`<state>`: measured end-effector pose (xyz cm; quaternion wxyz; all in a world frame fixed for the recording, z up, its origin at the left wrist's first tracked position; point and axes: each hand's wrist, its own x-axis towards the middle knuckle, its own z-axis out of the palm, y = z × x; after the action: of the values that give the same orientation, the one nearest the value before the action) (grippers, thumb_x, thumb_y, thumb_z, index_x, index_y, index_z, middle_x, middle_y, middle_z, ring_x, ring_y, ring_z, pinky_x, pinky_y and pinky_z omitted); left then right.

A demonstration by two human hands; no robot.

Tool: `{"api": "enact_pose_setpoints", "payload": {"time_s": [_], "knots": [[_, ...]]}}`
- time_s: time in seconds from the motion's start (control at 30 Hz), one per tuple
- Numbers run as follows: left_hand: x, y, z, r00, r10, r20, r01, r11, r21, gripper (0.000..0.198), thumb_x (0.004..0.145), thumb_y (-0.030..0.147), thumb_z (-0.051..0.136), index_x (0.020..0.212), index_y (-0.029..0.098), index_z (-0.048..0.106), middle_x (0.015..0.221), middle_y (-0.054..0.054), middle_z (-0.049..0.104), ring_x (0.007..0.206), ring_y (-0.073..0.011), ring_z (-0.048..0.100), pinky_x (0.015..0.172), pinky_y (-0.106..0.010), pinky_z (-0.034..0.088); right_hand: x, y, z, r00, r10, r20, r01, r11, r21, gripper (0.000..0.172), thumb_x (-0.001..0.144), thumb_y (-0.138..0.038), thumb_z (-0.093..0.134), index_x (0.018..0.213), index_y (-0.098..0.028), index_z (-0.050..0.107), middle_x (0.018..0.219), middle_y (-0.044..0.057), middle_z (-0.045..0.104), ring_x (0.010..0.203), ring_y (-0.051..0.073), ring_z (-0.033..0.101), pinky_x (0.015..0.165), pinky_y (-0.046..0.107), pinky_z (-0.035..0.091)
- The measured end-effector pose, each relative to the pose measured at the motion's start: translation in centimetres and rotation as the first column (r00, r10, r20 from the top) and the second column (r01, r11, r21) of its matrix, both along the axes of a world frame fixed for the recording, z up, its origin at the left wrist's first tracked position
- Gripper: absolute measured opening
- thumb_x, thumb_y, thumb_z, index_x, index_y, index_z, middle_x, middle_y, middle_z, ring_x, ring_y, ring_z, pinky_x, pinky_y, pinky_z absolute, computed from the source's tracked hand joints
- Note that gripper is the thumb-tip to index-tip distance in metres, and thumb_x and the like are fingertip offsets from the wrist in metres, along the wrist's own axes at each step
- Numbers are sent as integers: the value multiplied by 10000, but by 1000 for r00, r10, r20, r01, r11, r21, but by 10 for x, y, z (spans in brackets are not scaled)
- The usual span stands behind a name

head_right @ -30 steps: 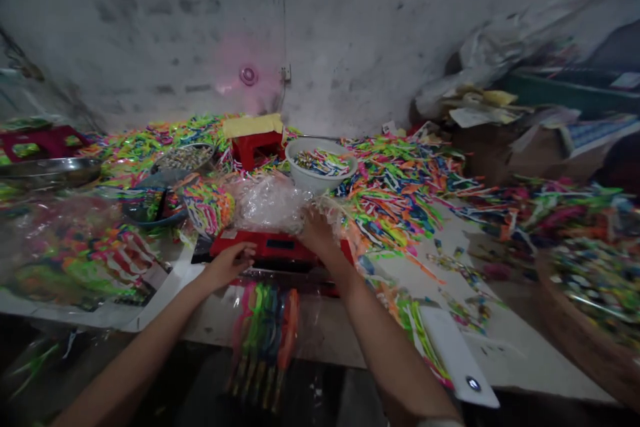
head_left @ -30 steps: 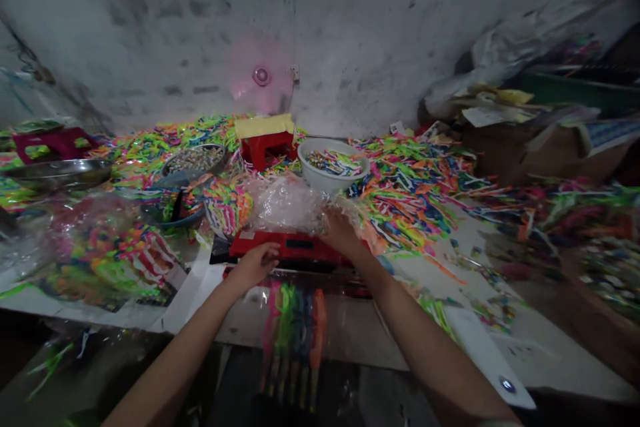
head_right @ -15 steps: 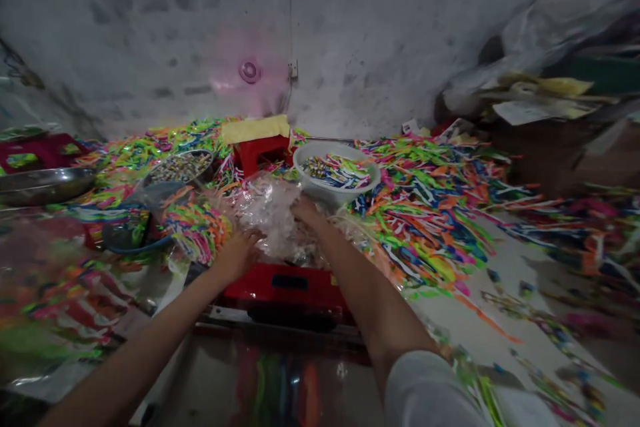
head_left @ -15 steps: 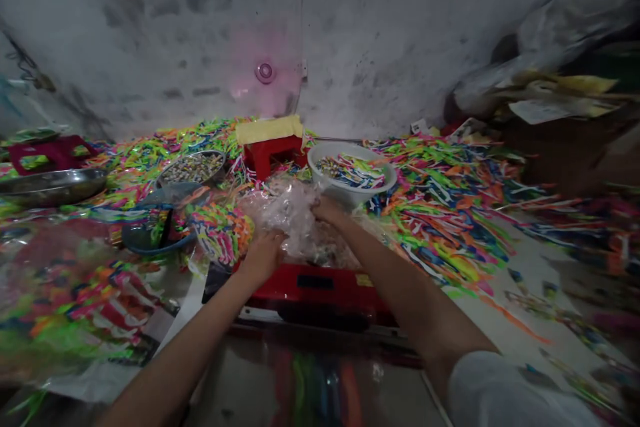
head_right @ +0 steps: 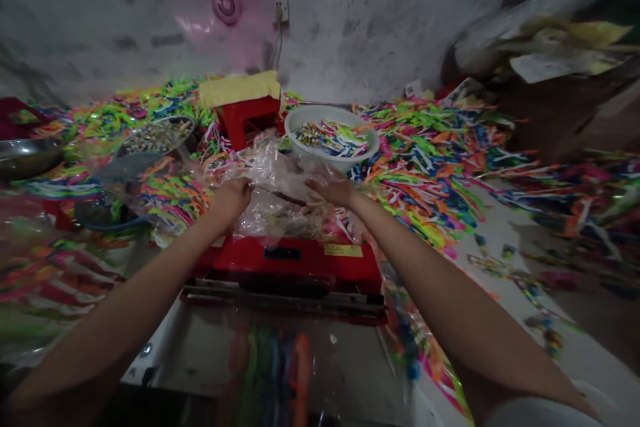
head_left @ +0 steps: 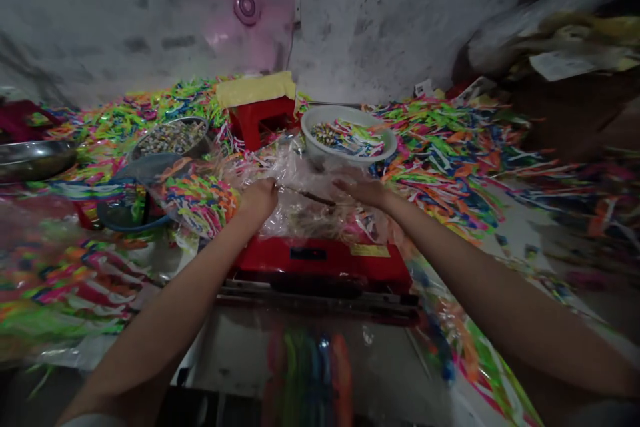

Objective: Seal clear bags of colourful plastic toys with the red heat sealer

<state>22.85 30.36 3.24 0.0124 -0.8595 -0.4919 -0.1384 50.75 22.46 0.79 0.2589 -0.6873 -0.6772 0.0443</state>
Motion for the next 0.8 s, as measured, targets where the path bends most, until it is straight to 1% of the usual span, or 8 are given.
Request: {"api": "enact_pose_setpoints", "payload": {"time_s": [0.1, 0.2, 0.33, 0.47, 0.57, 0.67, 0.77, 0.8], "knots": [[5, -6, 4, 999, -20, 45, 20, 1000, 2, 316, 962, 250, 442, 1131, 121, 676, 1065, -150, 722, 1032, -263, 666, 910, -341, 493, 3, -6, -1, 998, 32, -55, -32, 999, 8, 433, 958, -543, 480, 1261, -265, 615, 1338, 61, 603, 1274, 287, 523, 1108, 490, 369], [6, -8, 1, 998, -10, 54, 11, 1000, -19, 322, 954, 237, 449, 1147, 114, 676, 1093, -162, 718, 1046, -277, 666, 919, -356, 494, -3, -12, -4, 997, 37, -61, -35, 999, 23, 433, 922, -558, 539, 1210, -248, 633, 1250, 72, 649, 1231, 291, 550, 1100, 473, 374], [3, 0, -12, 1000, -5, 30, 7, 998, -56, 323, 951, 234, 446, 1142, 122, 681, 1089, -179, 717, 1052, -301, 669, 922, -388, 498, -14, -24, -6, 997, 60, -43, -55, 990, 127, 403, 940, -521, 515, 1142, -201, 654, 1136, 89, 685, 1098, 275, 617, 1010, 443, 459], [0, 5, -28, 998, -20, -55, 10, 984, -179, 326, 941, 191, 446, 1168, 114, 666, 1096, -204, 706, 1062, -302, 668, 931, -394, 497, -18, -41, -8, 998, 67, -5, -65, 979, 194, 411, 922, -512, 553, 1177, -200, 638, 1240, 108, 648, 1193, 284, 569, 1056, 438, 418], [1, 2, -33, 995, -65, -81, 45, 972, -229, 338, 948, 186, 443, 1209, 96, 637, 1133, -206, 688, 1085, -297, 658, 944, -379, 493, -14, -56, -12, 992, 122, -32, -113, 974, 197, 442, 897, -506, 584, 1215, -201, 615, 1260, 116, 636, 1202, 283, 564, 1059, 441, 414], [1, -10, -30, 992, -104, -73, 84, 968, -236, 400, 927, 179, 495, 1318, 119, 556, 1279, -193, 612, 1118, -282, 645, 963, -358, 485, -6, -72, -15, 991, 97, -97, -79, 982, 170, 449, 884, -479, 595, 1238, -202, 595, 1299, 121, 613, 1222, 281, 556, 1069, 453, 408], [-4, -28, -24, 990, -116, -78, 96, 970, -222, 553, 898, 175, 534, 1438, 166, 417, 1475, -197, 429, 1132, -297, 639, 972, -391, 483, 1, -91, -18, 992, 31, -123, -19, 995, 94, 481, 851, -386, 626, 1289, -196, 562, 1334, 130, 592, 1248, 294, 542, 1068, 467, 410], [-7, -34, -23, 989, -122, -87, 101, 972, -214, 573, 894, 177, 537, 1450, 185, 398, 1510, -190, 385, 1127, -304, 641, 970, -407, 485, 2, -98, -18, 993, 27, -119, -18, 997, 71, 505, 834, -347, 633, 1309, -195, 548, 1346, 133, 585, 1255, 297, 537, 1063, 466, 416]]}}
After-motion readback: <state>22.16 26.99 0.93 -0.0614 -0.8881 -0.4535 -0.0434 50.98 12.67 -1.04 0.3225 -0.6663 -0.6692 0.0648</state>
